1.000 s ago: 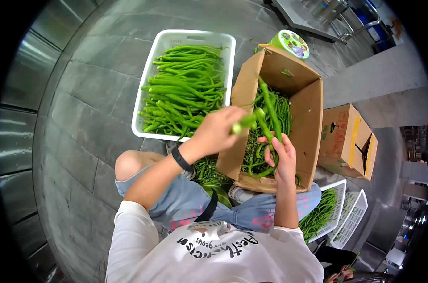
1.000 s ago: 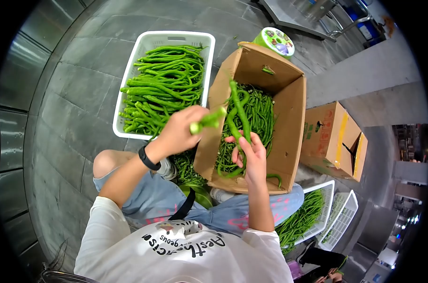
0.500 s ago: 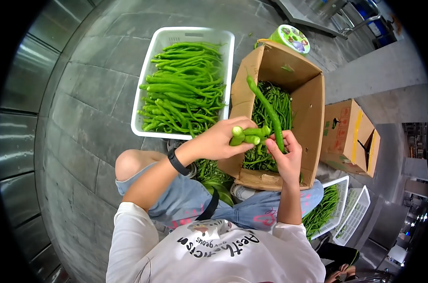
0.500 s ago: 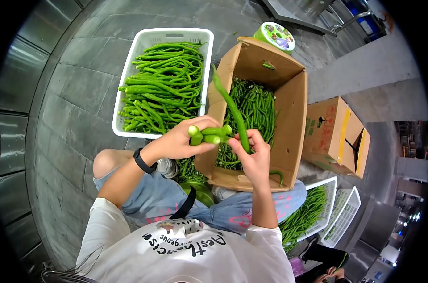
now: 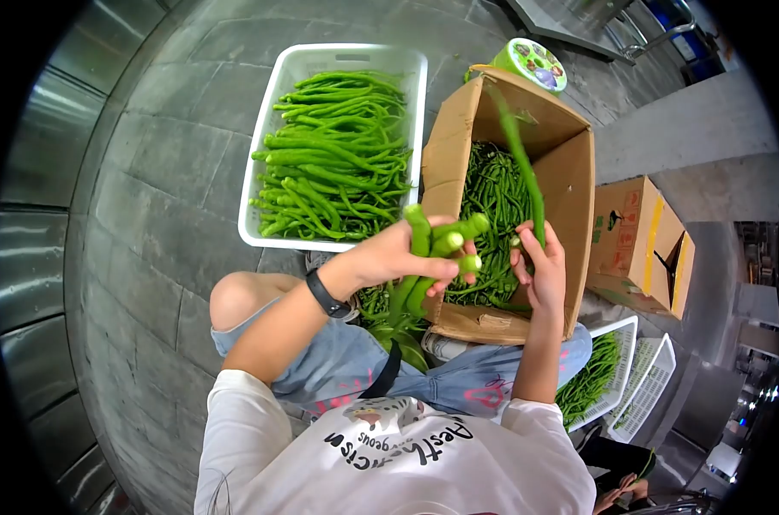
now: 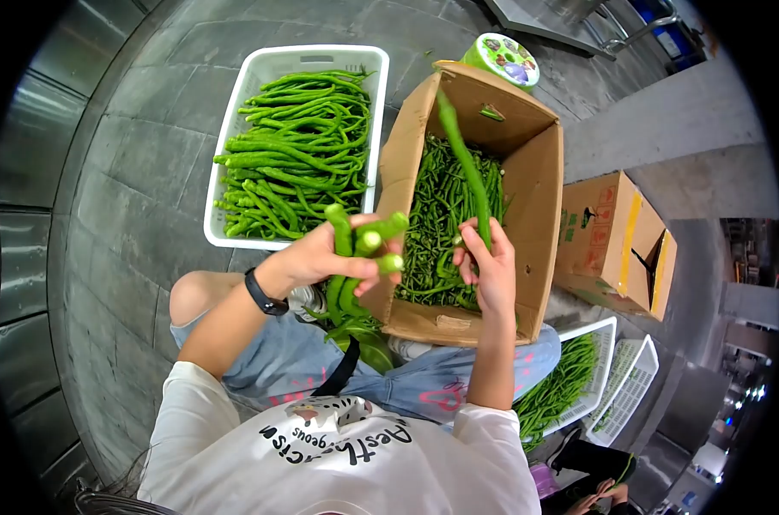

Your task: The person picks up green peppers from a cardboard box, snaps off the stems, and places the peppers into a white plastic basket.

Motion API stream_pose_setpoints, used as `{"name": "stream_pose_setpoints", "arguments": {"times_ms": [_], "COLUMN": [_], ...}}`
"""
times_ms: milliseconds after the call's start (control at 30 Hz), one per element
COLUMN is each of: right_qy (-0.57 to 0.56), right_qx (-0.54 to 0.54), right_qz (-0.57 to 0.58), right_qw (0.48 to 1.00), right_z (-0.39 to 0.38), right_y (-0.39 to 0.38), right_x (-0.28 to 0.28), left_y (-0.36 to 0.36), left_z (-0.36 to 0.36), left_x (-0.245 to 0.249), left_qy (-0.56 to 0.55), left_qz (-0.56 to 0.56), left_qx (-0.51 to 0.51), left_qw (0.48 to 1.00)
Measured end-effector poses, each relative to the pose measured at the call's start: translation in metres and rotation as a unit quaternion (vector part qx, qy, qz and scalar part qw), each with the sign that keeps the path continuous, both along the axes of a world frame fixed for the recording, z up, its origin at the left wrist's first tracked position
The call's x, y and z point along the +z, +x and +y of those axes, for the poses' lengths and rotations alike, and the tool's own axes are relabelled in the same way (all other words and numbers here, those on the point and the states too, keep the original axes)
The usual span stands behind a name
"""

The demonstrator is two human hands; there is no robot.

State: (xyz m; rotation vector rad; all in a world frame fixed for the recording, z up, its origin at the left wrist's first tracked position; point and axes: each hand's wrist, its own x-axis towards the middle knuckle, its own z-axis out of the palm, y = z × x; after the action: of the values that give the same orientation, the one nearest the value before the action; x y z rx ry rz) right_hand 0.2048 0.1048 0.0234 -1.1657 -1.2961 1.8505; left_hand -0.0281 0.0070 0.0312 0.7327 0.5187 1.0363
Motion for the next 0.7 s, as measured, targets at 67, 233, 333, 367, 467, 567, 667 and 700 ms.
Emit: {"name": "stream_pose_setpoints", "arguments": {"times_ms": [67, 233, 333, 367, 467, 567, 667, 700], "right_qy": [0.074, 0.378, 0.403, 0.417, 0.338, 0.291, 0.331, 0.307], "right_qx": [0.011, 0.076, 0.054, 0.024, -0.070, -0.066, 0.097, 0.158], "right_qz": [-0.172, -0.505, -0.447, -0.437, -0.399, -0.347, -0.223, -0.179], "right_qw": [0.982, 0.772, 0.797, 0.797, 0.850, 0.889, 0.912, 0.921], "right_z": [0.003, -0.016, -0.018, -0.018, -0.024, -0.047, -0.068, -0.070], "right_y": [0.016, 0.040, 0.046, 0.046, 0.045, 0.021, -0.002, -0.003], "right_x": [-0.014, -0.055, -0.066, -0.066, -0.053, -0.017, -0.001, 0.002], "left_y": [-0.006, 0.007, 0.022, 0.027, 0.030, 0.035, 0.043, 0.043], "left_z": [0.000, -0.003, -0.011, -0.012, -0.015, -0.021, -0.013, -0.015], "left_x": [0.010, 0.000, -0.005, -0.004, -0.004, -0.005, 0.015, 0.011], "left_qy": [-0.001, 0.070, 0.172, 0.181, 0.234, 0.385, 0.538, 0.527], "left_qz": [0.039, 0.270, 0.391, 0.401, 0.426, 0.471, 0.552, 0.563], "left_qx": [0.022, 0.047, 0.067, 0.070, 0.095, 0.151, 0.224, 0.209], "left_qw": [0.999, 0.959, 0.902, 0.895, 0.869, 0.779, 0.597, 0.601]}}
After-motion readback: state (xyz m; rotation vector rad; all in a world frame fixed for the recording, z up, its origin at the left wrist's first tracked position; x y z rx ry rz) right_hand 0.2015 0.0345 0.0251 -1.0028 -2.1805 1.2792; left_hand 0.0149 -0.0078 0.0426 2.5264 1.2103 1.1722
